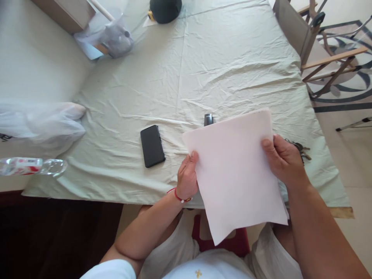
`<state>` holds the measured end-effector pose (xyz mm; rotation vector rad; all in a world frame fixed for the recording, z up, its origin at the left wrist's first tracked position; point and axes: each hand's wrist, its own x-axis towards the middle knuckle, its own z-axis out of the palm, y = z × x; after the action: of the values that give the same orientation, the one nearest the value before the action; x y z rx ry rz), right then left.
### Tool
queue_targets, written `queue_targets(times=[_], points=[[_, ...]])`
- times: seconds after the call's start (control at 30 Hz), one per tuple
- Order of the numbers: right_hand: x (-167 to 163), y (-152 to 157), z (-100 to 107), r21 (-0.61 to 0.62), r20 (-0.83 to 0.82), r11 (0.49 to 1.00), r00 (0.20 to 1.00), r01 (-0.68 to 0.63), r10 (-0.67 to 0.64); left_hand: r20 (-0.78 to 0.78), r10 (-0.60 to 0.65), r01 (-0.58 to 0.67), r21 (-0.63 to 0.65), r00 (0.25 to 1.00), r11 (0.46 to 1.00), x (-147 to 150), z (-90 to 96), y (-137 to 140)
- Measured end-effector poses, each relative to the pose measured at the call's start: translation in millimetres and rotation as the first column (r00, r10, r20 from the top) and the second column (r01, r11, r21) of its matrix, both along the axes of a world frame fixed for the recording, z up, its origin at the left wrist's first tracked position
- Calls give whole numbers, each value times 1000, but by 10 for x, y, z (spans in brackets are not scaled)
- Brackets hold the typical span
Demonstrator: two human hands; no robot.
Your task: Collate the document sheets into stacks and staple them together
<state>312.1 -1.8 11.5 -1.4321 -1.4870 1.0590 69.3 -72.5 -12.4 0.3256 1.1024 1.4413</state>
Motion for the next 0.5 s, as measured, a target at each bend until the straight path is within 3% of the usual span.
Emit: queue_targets(times=[0.3, 0.5], points=[[18, -50, 13, 111, 120, 993, 991, 40, -53, 86, -35, 36, -7, 996, 999, 0, 5, -4], [33, -39, 5, 167, 158, 985, 985, 40, -66, -104, -7, 1, -65, 995, 998, 12, -70, -9]])
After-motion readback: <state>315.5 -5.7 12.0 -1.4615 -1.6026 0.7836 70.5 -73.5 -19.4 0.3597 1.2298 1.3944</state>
